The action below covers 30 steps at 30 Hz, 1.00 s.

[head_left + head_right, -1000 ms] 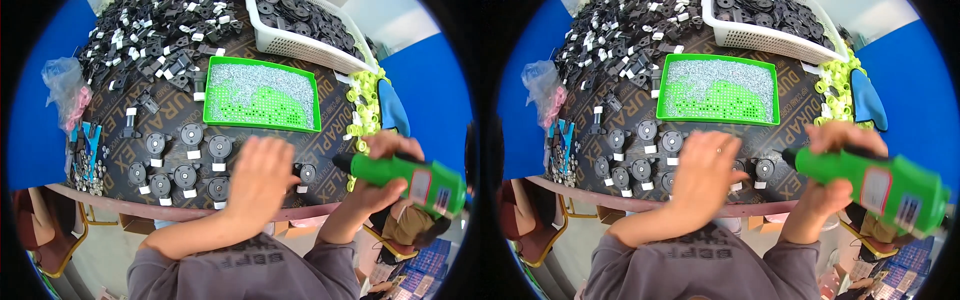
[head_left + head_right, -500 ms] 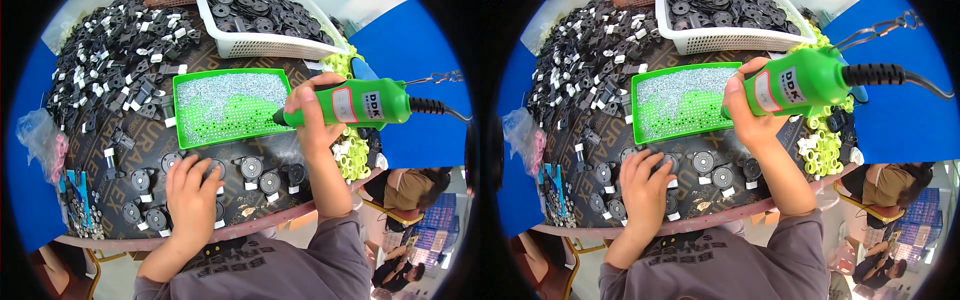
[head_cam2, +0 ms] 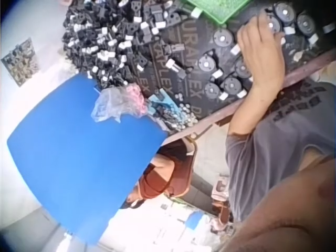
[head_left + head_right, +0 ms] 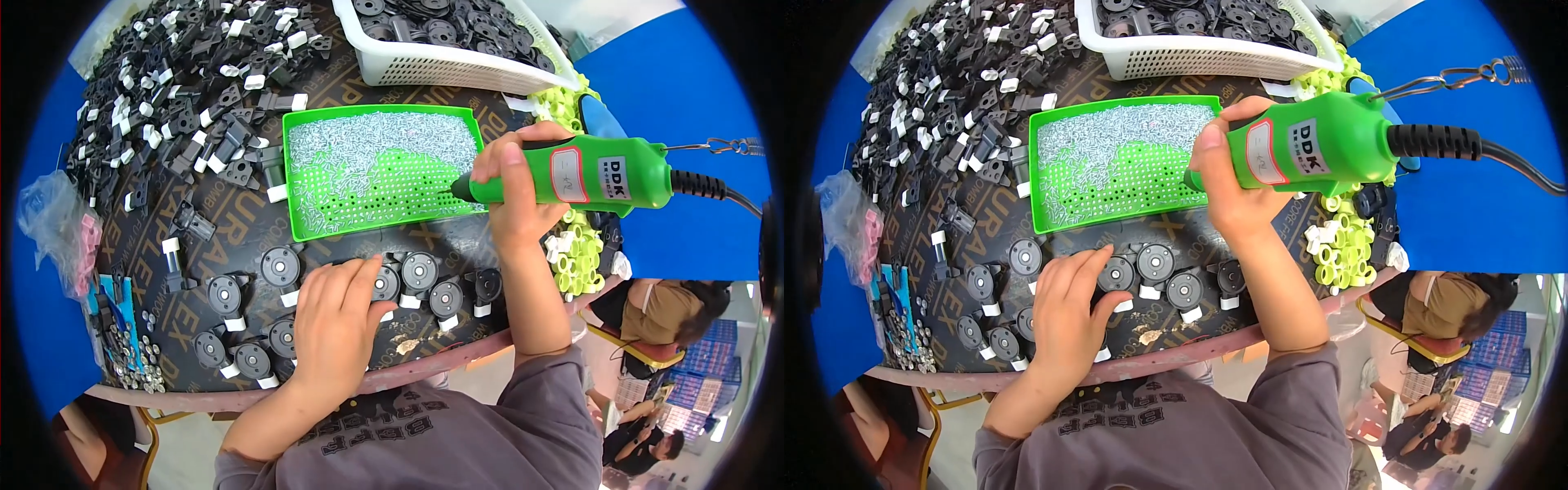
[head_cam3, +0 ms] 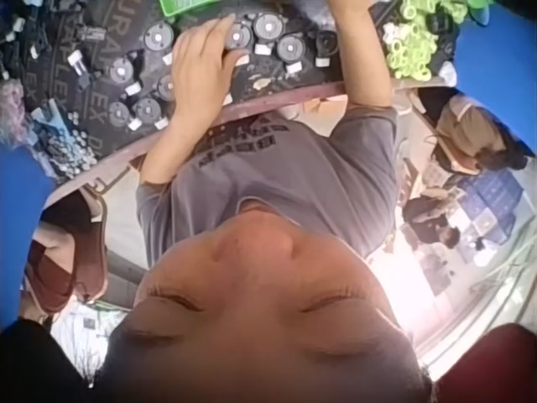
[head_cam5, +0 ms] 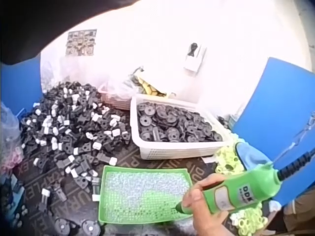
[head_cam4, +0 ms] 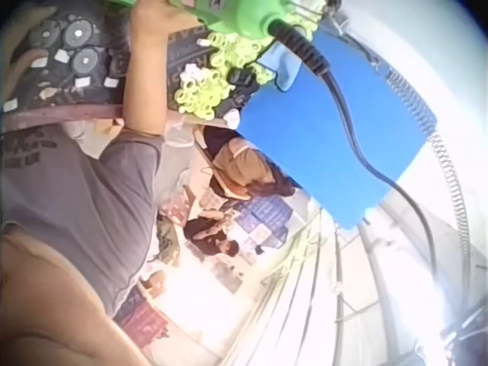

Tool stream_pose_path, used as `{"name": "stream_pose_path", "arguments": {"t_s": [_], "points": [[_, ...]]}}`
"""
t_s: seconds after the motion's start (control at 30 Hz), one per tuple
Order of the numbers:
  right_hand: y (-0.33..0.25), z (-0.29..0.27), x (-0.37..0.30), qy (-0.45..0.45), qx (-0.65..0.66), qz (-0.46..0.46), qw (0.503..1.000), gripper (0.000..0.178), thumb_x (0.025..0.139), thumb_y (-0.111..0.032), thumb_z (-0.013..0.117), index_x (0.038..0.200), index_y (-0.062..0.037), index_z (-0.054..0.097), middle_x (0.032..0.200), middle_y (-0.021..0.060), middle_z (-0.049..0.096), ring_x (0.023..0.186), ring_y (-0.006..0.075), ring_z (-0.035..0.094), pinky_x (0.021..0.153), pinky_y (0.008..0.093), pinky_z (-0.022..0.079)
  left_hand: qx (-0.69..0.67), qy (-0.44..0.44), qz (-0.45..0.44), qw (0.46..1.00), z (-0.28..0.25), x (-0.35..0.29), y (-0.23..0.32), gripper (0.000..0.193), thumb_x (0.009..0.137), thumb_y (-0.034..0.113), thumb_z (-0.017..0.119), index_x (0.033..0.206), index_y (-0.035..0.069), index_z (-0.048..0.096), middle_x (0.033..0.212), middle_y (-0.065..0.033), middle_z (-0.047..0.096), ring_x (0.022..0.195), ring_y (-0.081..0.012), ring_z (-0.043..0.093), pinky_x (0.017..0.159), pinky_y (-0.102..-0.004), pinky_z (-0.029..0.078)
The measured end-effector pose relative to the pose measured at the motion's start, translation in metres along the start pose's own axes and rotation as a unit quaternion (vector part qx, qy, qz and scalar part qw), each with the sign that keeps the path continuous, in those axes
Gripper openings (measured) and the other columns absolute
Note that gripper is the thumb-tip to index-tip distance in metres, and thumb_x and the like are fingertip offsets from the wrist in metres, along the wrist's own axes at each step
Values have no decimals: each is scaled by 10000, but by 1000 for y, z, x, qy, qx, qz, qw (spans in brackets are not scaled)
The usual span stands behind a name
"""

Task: Assembling small plastic toy parts and fastening them with an electric screwdriver at a factory workbench.

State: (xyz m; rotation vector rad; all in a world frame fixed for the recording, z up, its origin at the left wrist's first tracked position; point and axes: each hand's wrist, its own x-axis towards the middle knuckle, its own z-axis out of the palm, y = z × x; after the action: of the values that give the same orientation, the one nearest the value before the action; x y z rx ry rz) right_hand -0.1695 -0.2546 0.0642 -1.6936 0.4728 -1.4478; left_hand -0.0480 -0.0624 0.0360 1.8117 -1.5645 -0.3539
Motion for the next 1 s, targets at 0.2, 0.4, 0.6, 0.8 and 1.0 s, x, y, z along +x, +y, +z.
{"name": "stream_pose_path", "arguments": {"t_s": [0.2, 0.4, 0.6, 0.8, 1.0], "points": [[-39, 1, -2, 6, 22, -19, 1000, 288, 877, -69, 572, 1144, -88, 464, 695, 66, 484, 554, 162, 468, 499, 313, 437, -14, -1, 8, 1000, 1, -2, -9, 530, 739, 161, 771, 1208, -13, 595, 1110, -143, 594, 1046, -344, 546, 978, -459, 424], [-91, 18, -27, -226, 83, -46, 970, 324, 924, -102, 602, 1176, -79, 398, 692, 86, 522, 561, 191, 510, 490, 351, 490, 29, -2, 6, 1000, 5, -1, -9, 540, 743, 205, 786, 1203, -15, 609, 1084, -131, 596, 1049, -326, 544, 972, -450, 418], [-75, 31, -42, -219, 110, -17, 969, 313, 817, 23, 613, 1079, -23, 450, 697, 118, 558, 565, 225, 532, 526, 377, 493, 33, 9, 3, 999, 6, -2, -10, 530, 750, 201, 774, 1194, -31, 601, 1033, -134, 574, 1041, -314, 538, 1010, -461, 401], [-74, 34, -38, -203, 120, 24, 972, 286, 708, 133, 602, 961, 27, 522, 702, 132, 589, 576, 247, 567, 540, 352, 477, 12, -9, -5, 1000, 2, 1, -8, 522, 748, 200, 772, 1186, -31, 608, 1001, -131, 571, 1035, -316, 537, 1011, -450, 399], [-73, 34, -32, -233, 133, 82, 960, 231, 691, 138, 600, 897, 39, 566, 700, 139, 583, 579, 272, 572, 523, 351, 457, 3, -13, -13, 1000, 3, 0, -10, 494, 761, 195, 760, 1172, -34, 612, 994, -128, 568, 1028, -316, 536, 1014, -443, 394]]}}
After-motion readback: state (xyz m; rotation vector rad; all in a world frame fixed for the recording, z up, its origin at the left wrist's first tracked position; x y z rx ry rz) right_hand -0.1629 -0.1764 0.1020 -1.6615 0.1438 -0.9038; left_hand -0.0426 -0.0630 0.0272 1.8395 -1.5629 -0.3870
